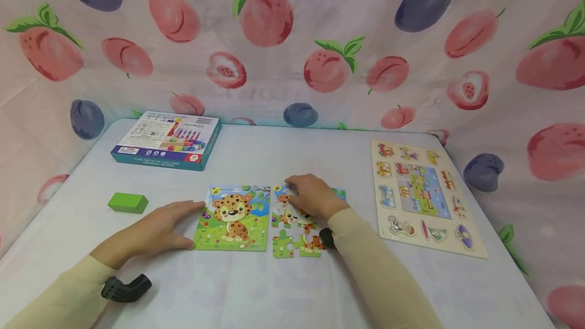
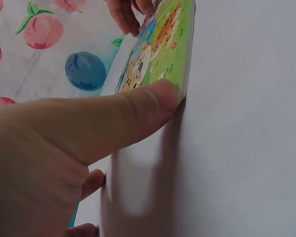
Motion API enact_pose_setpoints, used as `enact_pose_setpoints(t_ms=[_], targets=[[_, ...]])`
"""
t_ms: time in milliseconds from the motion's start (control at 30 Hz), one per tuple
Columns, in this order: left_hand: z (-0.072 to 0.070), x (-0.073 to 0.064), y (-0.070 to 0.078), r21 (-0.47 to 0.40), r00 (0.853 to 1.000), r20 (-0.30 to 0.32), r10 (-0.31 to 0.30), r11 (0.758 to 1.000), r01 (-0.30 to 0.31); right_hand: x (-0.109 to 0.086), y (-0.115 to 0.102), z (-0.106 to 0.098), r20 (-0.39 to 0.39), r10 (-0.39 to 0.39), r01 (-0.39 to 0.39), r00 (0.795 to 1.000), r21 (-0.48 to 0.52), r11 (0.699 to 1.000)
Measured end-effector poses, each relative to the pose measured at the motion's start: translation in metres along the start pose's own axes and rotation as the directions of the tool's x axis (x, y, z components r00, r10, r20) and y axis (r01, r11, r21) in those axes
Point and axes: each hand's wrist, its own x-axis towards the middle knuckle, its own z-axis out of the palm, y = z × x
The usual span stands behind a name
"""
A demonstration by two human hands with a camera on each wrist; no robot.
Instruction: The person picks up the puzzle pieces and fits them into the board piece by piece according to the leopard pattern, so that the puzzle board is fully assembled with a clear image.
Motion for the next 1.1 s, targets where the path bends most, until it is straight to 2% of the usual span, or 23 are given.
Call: enact_pose_setpoints(t_ms=[233, 467, 733, 1100], targets=[[-0.002, 0.002, -0.002, 0.000, 0.999, 0.027, 0.018, 1.000, -0.018, 0.002, -0.001, 0.001, -0.010, -0.002, 0.002, 1.000, -0.015, 1.000], [-0.002, 0.002, -0.003, -0.019, 1.000, 0.016, 0.019, 1.000, -0.019, 0.004, 0.000, 0.002, -0.020, -0.009, 0.008, 1.000, -0.042, 0.999], [-0.001, 0.004, -0.004, -0.027, 1.000, 0.012, 0.004, 1.000, -0.004, 0.008, -0.001, 0.001, -0.015, -0.053, 0.052, 0.998, -0.075, 0.996], [0.000, 0.004, -0.006, -0.035, 1.000, 0.014, 0.006, 0.999, -0.005, 0.009, -0.011, -0.004, -0.013, -0.077, 0.077, 0.997, -0.003, 0.997]])
